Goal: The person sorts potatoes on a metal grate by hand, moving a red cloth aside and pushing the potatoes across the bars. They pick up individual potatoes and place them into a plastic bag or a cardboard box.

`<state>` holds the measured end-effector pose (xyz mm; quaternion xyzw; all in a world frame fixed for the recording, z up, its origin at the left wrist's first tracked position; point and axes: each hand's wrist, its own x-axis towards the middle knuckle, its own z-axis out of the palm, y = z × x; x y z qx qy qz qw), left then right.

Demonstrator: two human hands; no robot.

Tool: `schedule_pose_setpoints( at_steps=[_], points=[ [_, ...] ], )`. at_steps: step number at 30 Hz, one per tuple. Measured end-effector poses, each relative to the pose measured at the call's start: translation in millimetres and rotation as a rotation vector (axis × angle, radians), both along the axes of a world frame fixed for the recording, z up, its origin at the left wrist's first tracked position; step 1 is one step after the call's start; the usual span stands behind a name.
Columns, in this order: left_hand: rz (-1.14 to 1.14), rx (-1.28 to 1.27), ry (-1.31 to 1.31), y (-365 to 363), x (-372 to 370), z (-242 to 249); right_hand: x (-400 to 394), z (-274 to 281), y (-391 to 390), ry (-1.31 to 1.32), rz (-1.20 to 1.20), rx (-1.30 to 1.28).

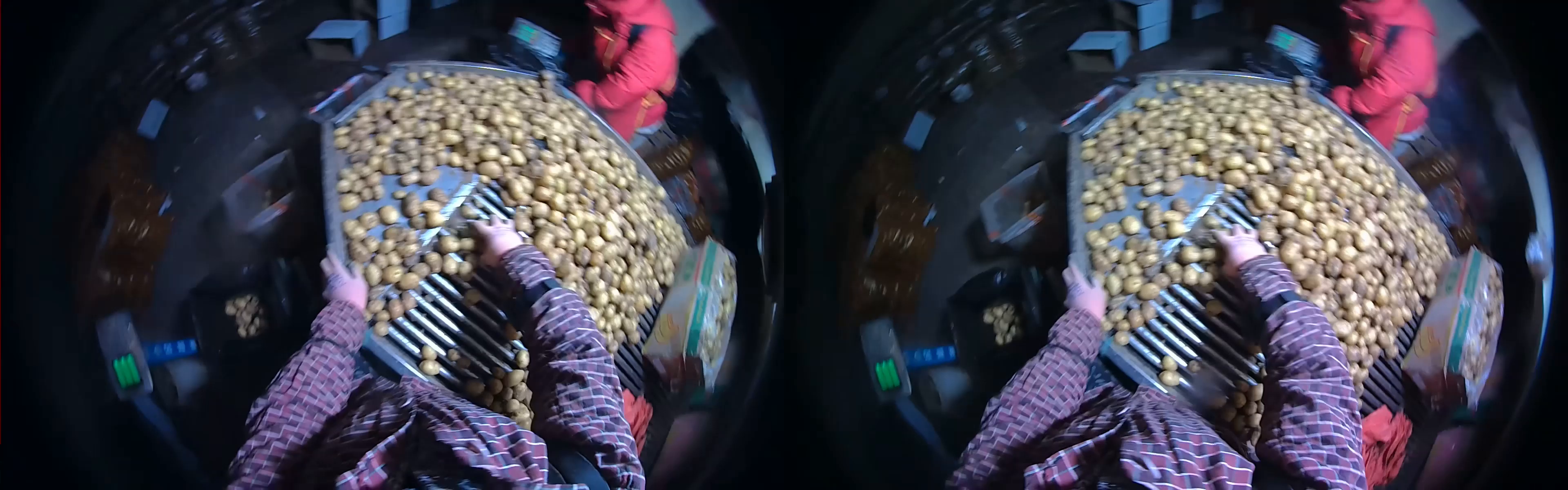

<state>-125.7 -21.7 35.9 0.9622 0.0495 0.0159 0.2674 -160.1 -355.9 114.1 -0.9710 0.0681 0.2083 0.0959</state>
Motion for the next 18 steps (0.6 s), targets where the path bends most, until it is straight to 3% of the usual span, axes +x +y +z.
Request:
schedule_pose_setpoints(
  at_steps=[2, 3, 5, 6, 7, 9, 11, 12, 13, 14, 15, 17, 18],
  points=[
    [0.048, -0.052, 0.210, -7, 1, 38, 5, 14, 8, 0.018, -0.071, 0.036],
    [0.061, 0.033, 0.229, -8, 2, 33, 7, 13, 5, 0.011, -0.092, 0.046],
    [0.033, 0.064, 0.212, -6, 3, 20, 11, -43, -25, -0.357, -0.304, 0.680],
    [0.039, 0.042, 0.248, -7, 5, 30, 12, -10, -3, -0.418, -0.579, 1.053],
    [0.042, 0.017, 0.291, -9, 5, 38, 23, -16, 9, -0.627, -0.498, 1.258],
    [0.047, 0.040, 0.231, -9, 3, 29, 28, 45, 72, -0.379, -0.680, 1.491],
    [0.016, 0.039, 0.200, -7, 3, 33, 51, 68, 143, -0.399, -0.348, 1.251],
    [-0.026, 0.020, 0.130, -2, 5, 20, 62, 46, 178, -0.434, -0.169, 1.189],
    [-0.196, -0.023, -0.221, 9, 7, -61, 70, 65, 216, -0.182, 0.009, 1.257],
    [-0.204, -0.023, -0.205, 11, 8, -69, 74, 69, 248, -0.257, 0.251, 1.422],
    [-0.197, -0.031, -0.175, 9, 5, -60, 67, 42, 267, -0.484, 0.285, 1.190],
    [-0.141, -0.035, -0.053, 5, 4, -31, 56, 45, 263, -0.315, 0.173, 1.102],
    [-0.085, -0.019, 0.039, 2, 3, -9, 52, 39, 239, -0.397, 0.134, 0.993]
  ],
)
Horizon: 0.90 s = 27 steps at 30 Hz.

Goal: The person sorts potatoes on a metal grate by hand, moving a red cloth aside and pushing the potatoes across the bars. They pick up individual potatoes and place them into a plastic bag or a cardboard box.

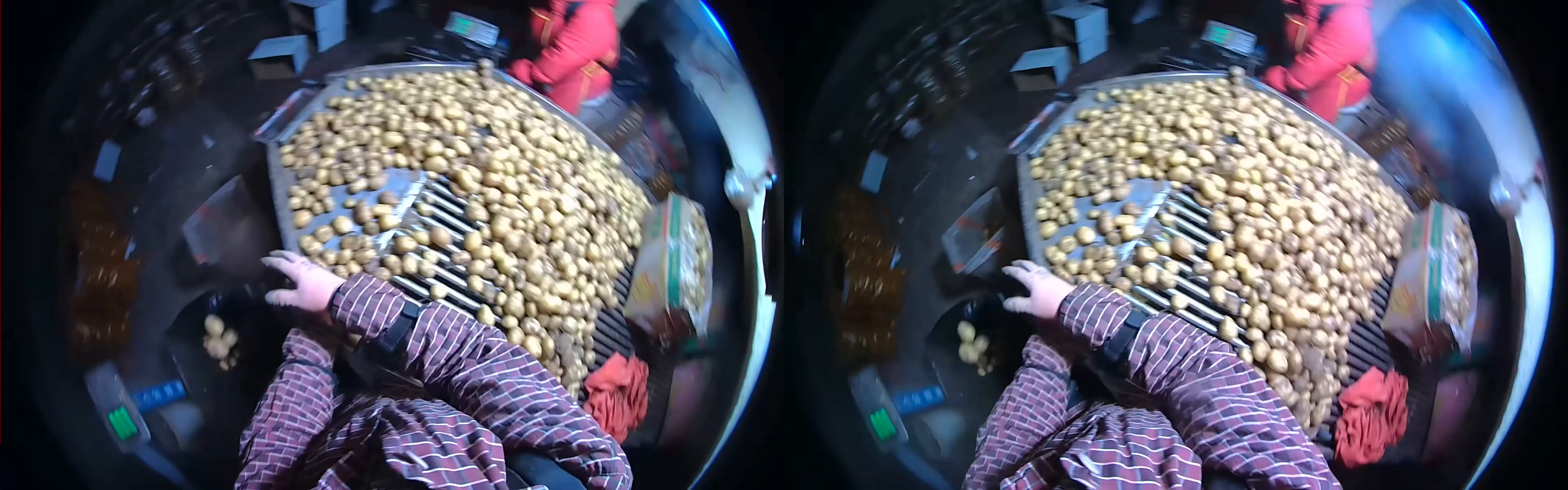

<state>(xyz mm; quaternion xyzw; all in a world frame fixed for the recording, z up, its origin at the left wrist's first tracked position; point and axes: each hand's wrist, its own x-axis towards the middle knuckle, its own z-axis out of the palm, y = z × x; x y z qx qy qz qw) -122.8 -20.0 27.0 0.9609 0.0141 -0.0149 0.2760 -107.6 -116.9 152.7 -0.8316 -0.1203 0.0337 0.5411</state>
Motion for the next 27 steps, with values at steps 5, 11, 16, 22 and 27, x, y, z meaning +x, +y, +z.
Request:
schedule_pose_setpoints(
  at_steps=[5, 11, 16, 22, 27],
  points=[
    [0.121, 0.024, 0.181, -5, 2, 31, -33, -33, -184, -0.180, -0.658, -0.587],
    [0.111, 0.038, 0.195, -6, -2, 42, -125, -61, -313, 0.258, -1.077, -0.906],
    [0.113, 0.060, 0.148, -8, 0, 40, -164, -27, -262, 0.261, -0.636, -1.021],
    [0.100, 0.047, 0.120, -6, -2, 38, -198, -36, -191, 0.081, -0.297, -1.144],
    [0.115, 0.064, 0.120, -9, -1, 43, -181, -9, -222, 0.018, -0.431, -0.324]
  ],
)
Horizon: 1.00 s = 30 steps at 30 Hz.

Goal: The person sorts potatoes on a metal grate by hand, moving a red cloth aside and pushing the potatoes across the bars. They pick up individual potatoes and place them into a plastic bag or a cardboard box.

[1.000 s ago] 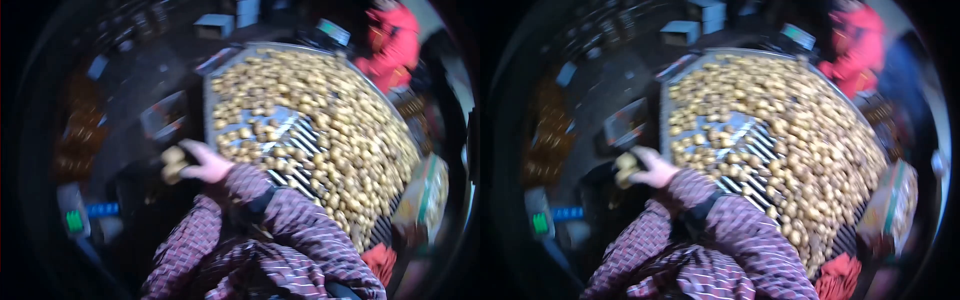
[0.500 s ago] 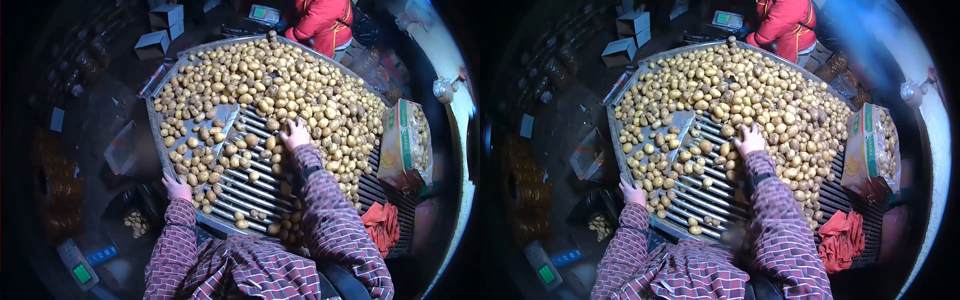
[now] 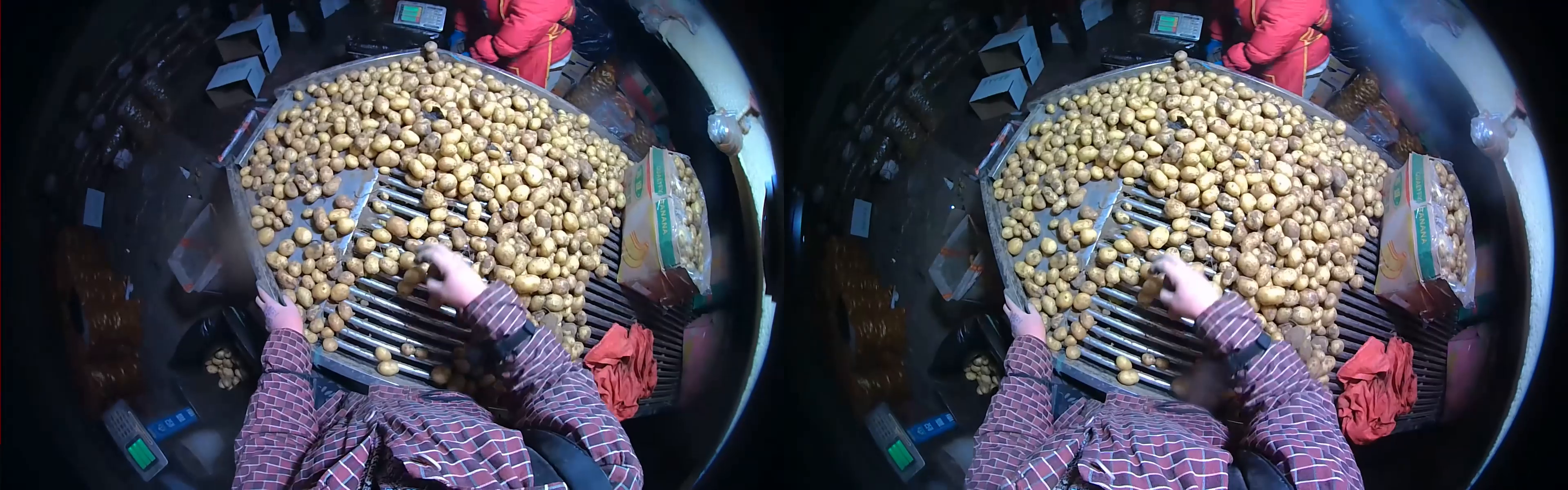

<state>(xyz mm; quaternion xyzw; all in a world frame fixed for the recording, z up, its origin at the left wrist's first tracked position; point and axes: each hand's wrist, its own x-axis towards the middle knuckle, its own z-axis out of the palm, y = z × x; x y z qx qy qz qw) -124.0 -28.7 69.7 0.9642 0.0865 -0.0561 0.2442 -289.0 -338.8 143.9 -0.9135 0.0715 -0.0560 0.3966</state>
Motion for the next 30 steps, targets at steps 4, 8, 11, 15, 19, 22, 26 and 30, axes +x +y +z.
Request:
schedule_pose_setpoints(
  at_steps=[4, 8, 11, 15, 19, 22, 26, 30],
  points=[
    [-0.016, -0.011, -0.011, 3, 1, -6, 73, 6, -59, 0.076, -0.293, -0.254],
    [0.003, 0.035, 0.034, 1, 2, -4, 128, -14, -73, 0.628, -0.210, -0.492],
    [-0.007, 0.023, 0.022, 5, 3, -12, 134, -6, -45, 0.721, -0.197, -0.478],
    [-0.021, 0.035, 0.030, 4, 3, -9, 120, -19, -7, 0.600, -0.096, -0.520],
    [-0.004, 0.054, 0.032, 3, 3, -10, 131, -20, -10, 0.649, -0.125, -0.384],
    [-0.012, -0.016, 0.002, 4, 3, -11, 142, -60, -18, 0.663, -0.175, -0.357],
    [-0.038, -0.075, -0.111, 13, 5, -48, 130, -67, -24, 0.423, -0.069, -0.356],
    [0.047, -0.040, 0.000, 1, 3, -23, 109, -54, -50, 0.345, -0.312, 0.450]
  ],
)
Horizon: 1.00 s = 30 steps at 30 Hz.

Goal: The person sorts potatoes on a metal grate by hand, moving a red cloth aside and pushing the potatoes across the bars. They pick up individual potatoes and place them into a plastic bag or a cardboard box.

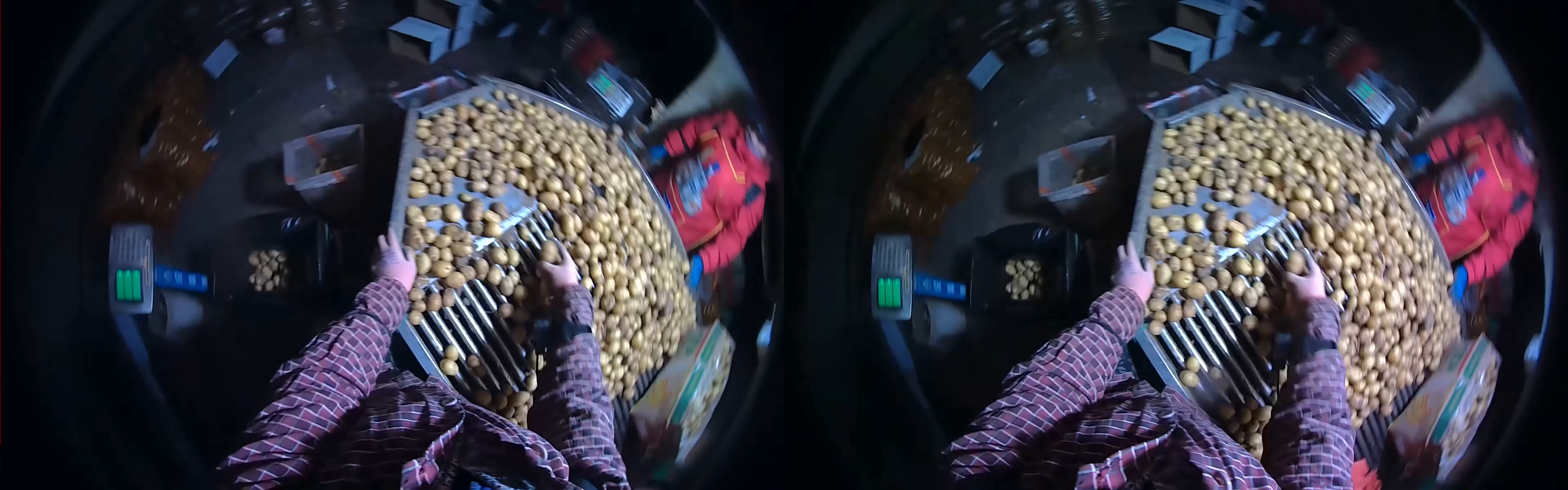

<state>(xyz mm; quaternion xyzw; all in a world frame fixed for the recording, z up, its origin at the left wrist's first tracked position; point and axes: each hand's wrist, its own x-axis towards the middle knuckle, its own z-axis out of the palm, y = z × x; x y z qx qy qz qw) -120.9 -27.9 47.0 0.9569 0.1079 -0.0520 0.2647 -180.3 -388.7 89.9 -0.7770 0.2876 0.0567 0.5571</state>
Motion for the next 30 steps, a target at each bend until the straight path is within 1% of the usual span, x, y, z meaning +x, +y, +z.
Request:
schedule_pose_setpoints(
  at_steps=[2, 3, 4, 5, 6, 7, 8, 9, 10, 11, 12, 13, 15, 16, 17, 18, 19, 20, 21, 22, 24, 26, 27, 28, 29, 30],
  points=[
    [-0.029, -0.050, 0.053, 1, 3, 18, -2, -13, -5, -0.284, -0.069, 0.245],
    [-0.032, -0.026, -0.009, 1, 1, 9, 5, 5, 19, -0.344, -0.080, 0.333],
    [-0.023, -0.043, 0.033, 0, 2, 13, 13, 32, 51, -0.268, -0.052, 0.335],
    [-0.017, -0.016, 0.050, 0, 0, 16, 27, 53, 83, -0.302, 0.042, 0.304],
    [-0.017, 0.012, 0.061, -1, 1, 19, 41, 77, 119, -0.238, 0.143, 0.370],
    [-0.048, -0.002, 0.072, 0, 3, 21, 54, 83, 156, -0.158, 0.203, 0.409],
    [-0.085, -0.017, 0.087, 4, 4, 22, 71, 76, 189, -0.177, 0.372, 0.376],
    [-0.192, 0.013, 0.000, 10, 4, -3, 85, 80, 234, -0.184, 0.569, 0.322],
    [-0.232, 0.000, -0.090, 10, 1, -27, 87, 90, 271, -0.152, 0.684, 0.242],
    [-0.225, -0.021, -0.149, 14, -3, -36, 79, 126, 300, -0.258, 0.712, 0.269],
    [-0.221, -0.058, -0.183, 15, -5, -36, 79, 97, 326, -0.442, 0.685, 0.095],
    [-0.221, -0.090, -0.191, 13, -8, -37, 68, 73, 319, -0.394, 0.675, 0.037],
    [-0.166, -0.129, -0.145, 17, -6, -24, 44, 88, 306, -0.293, 0.660, -0.073],
    [-0.136, -0.142, -0.119, 15, -3, -21, 37, 55, 290, -0.473, 0.599, -0.024],
    [-0.112, -0.141, -0.081, 12, -2, -13, 28, 35, 258, -0.483, 0.567, -0.252],
    [-0.083, -0.138, -0.045, 10, -1, -6, 13, 30, 217, -0.487, 0.540, -0.475],
    [-0.043, -0.123, 0.029, 4, 1, 17, -5, 51, 177, -0.438, 0.446, -0.565],
    [-0.048, -0.062, 0.002, 5, 2, 9, -26, 45, 134, -0.495, 0.302, -0.715],
    [-0.046, -0.055, 0.008, 4, 1, 10, -49, 39, 90, -0.429, 0.167, -0.880],
    [-0.043, -0.046, 0.014, 4, 1, 13, -71, 44, 54, -0.268, 0.072, -1.000],
    [-0.034, -0.029, 0.033, 3, 0, 20, -121, 22, 11, 0.108, -0.176, -1.181],
    [-0.036, -0.025, 0.023, 1, 1, 20, -152, 12, 17, 0.178, 0.142, -1.343],
    [-0.042, -0.030, 0.006, 1, 3, 17, -152, 20, 32, 0.105, 0.147, -1.085],
    [-0.045, -0.029, -0.007, 3, 2, 13, -159, 9, 48, 0.020, 0.111, -1.113],
    [-0.044, -0.007, 0.000, 4, 2, 10, -158, 19, 66, 0.001, 0.152, -1.071],
    [-0.046, -0.013, -0.002, 4, 2, 10, -160, 7, 82, -0.099, 0.123, -1.101]
  ],
)
